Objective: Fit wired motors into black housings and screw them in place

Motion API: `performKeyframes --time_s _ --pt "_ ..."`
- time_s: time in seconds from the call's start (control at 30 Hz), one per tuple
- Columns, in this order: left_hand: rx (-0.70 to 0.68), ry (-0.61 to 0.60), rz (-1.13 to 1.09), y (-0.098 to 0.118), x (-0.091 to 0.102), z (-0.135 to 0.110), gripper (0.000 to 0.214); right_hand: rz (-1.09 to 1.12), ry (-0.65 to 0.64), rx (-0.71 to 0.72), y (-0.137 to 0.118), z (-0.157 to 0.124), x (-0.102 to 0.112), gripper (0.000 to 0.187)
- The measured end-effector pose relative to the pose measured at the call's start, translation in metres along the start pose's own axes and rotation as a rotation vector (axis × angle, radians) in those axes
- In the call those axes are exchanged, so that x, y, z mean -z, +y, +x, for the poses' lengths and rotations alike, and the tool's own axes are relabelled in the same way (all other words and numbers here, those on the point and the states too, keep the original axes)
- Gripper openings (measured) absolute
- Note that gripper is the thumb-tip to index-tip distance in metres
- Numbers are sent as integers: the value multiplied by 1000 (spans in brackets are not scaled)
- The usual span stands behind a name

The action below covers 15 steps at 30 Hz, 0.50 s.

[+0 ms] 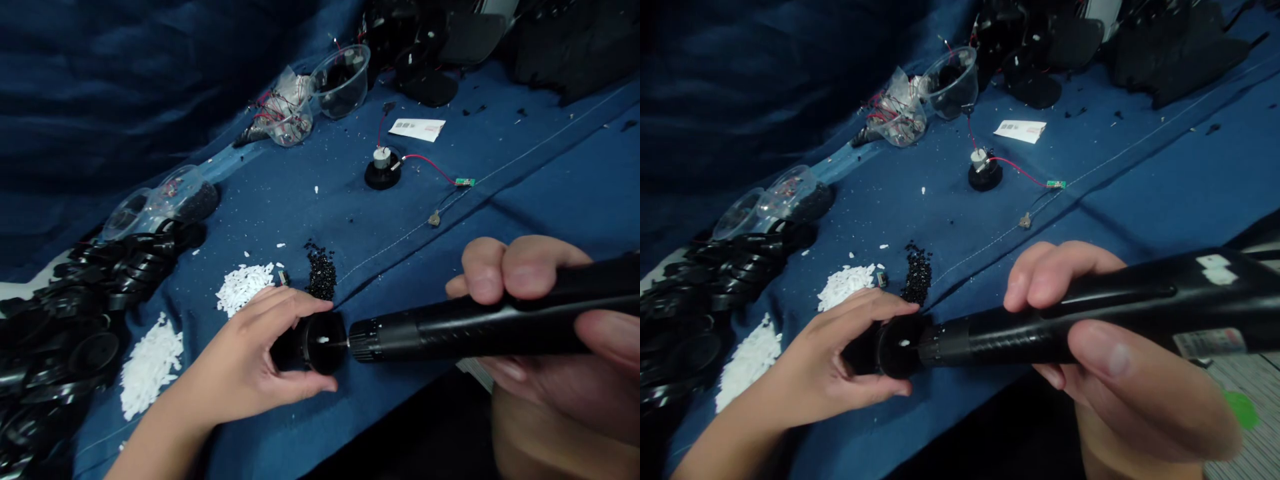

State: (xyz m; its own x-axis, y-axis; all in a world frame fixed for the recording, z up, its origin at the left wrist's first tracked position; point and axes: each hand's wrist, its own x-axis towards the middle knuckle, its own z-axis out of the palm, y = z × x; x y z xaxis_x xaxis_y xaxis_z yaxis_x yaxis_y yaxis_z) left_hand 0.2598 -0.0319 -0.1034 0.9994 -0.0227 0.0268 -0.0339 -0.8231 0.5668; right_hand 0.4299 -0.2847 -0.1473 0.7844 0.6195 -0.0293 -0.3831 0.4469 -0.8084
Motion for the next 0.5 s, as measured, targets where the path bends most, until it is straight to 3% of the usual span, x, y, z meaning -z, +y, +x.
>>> performKeyframes --time_s 0.37,0.5 --pt "27 -2 11 2 0 0 72 -39 -104 -7 2 0 8 27" --pt "35 -8 18 2 0 0 75 -9 -170 53 6 8 8 25"
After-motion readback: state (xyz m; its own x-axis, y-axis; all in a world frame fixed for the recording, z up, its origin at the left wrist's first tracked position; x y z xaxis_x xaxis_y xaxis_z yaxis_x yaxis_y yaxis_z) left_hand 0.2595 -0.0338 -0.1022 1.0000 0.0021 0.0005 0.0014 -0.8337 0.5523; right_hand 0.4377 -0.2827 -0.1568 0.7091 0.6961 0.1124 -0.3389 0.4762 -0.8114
